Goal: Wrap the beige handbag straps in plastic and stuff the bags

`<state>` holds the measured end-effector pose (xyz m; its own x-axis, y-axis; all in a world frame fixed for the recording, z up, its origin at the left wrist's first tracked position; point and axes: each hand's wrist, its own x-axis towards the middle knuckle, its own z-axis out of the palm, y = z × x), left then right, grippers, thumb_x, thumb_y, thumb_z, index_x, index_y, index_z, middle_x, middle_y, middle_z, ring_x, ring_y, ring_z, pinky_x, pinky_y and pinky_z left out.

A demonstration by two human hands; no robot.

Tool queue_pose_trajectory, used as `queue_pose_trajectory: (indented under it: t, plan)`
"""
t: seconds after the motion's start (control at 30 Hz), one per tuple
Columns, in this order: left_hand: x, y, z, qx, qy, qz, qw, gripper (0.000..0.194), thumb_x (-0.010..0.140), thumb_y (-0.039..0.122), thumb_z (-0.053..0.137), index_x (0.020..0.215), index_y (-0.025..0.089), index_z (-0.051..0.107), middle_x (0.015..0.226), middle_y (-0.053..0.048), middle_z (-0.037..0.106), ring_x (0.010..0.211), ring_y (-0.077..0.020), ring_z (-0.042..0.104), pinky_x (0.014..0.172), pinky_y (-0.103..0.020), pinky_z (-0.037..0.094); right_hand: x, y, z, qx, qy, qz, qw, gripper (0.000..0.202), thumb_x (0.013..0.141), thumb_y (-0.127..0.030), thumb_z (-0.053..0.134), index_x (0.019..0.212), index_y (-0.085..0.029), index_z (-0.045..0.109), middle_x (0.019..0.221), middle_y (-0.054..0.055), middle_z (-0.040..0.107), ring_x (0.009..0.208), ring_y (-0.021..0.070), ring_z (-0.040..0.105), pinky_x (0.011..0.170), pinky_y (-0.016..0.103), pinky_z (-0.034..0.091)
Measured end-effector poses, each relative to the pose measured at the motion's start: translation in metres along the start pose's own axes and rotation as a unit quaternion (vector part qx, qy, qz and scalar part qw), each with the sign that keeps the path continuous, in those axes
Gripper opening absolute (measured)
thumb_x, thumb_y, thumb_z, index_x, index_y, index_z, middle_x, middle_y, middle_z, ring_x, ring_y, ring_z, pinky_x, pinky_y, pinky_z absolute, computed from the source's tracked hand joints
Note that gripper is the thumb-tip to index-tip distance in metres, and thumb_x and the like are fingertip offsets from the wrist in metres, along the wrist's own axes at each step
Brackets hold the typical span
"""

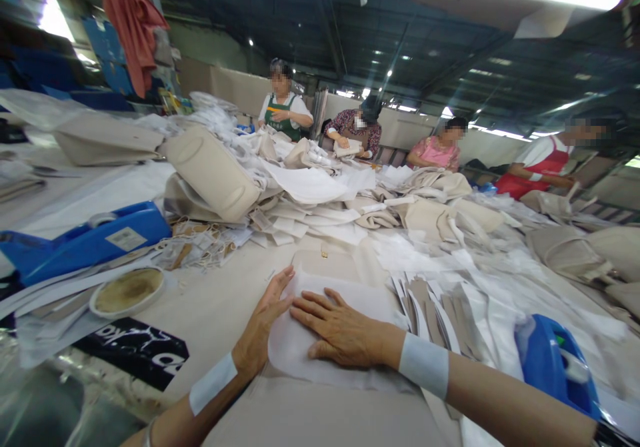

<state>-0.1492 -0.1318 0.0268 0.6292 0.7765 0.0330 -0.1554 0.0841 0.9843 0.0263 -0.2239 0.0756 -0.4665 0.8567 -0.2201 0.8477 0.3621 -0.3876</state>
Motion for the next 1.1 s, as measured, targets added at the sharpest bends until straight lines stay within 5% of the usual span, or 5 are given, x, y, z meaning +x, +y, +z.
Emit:
queue_pose_trajectory:
  t: [0.4,0.67,0.83,1.0,1.1]
  plan:
    - [0.004,-0.001,-0.001,0.012,0.001,0.007,1.000,0.064,0.084,0.039,0.054,0.142,0.021,0.036,0.158,-0.008,0.031,0.147,-0.0241,0.023,0.121,-0.040,0.024,0.000,0.006,0.000,0.004,-0.003,-0.002,1.000,0.075,0.096,-0.062,0.033,0.155,-0.022,0.011,0.162,0.010,0.013,0.149,0.0287,0.006,0.117,0.059,0.008]
    - [0.009,-0.003,-0.004,-0.075,0.029,-0.006,0.997,0.074,0.057,0.015,0.055,0.131,0.019,0.045,0.148,-0.010,0.044,0.142,-0.0240,0.032,0.122,-0.039,0.018,-0.002,0.007,0.003,0.000,0.005,-0.009,1.000,0.073,0.096,-0.062,0.034,0.155,-0.026,0.012,0.162,0.008,0.012,0.149,0.0279,0.007,0.118,0.056,0.008]
    - [0.019,0.015,-0.022,0.055,0.072,0.006,0.996,0.071,0.056,0.015,0.044,0.127,0.015,0.044,0.140,-0.014,0.048,0.135,-0.0243,0.041,0.118,-0.044,0.026,-0.003,0.006,0.003,-0.007,0.004,-0.006,1.000,0.072,0.096,-0.061,0.034,0.155,-0.027,0.012,0.162,0.006,0.013,0.149,0.0270,0.008,0.119,0.055,0.008]
    - [0.033,0.053,-0.018,0.163,-0.034,0.014,0.986,0.059,0.059,0.009,0.043,0.116,0.015,0.056,0.123,-0.010,0.062,0.122,-0.0209,0.053,0.112,-0.038,0.033,-0.003,0.007,0.006,-0.002,0.015,-0.013,1.000,0.071,0.096,-0.061,0.034,0.155,-0.028,0.013,0.162,0.007,0.014,0.149,0.0282,0.009,0.118,0.058,0.009]
    - [0.044,0.056,-0.003,0.214,-0.122,-0.019,0.969,0.055,0.060,0.005,0.045,0.111,0.017,0.063,0.111,-0.008,0.069,0.111,-0.0213,0.061,0.102,-0.037,0.045,-0.004,0.008,0.007,0.004,0.030,-0.021,0.999,0.071,0.096,-0.061,0.036,0.155,-0.027,0.015,0.161,0.009,0.017,0.149,0.0292,0.010,0.117,0.060,0.009]
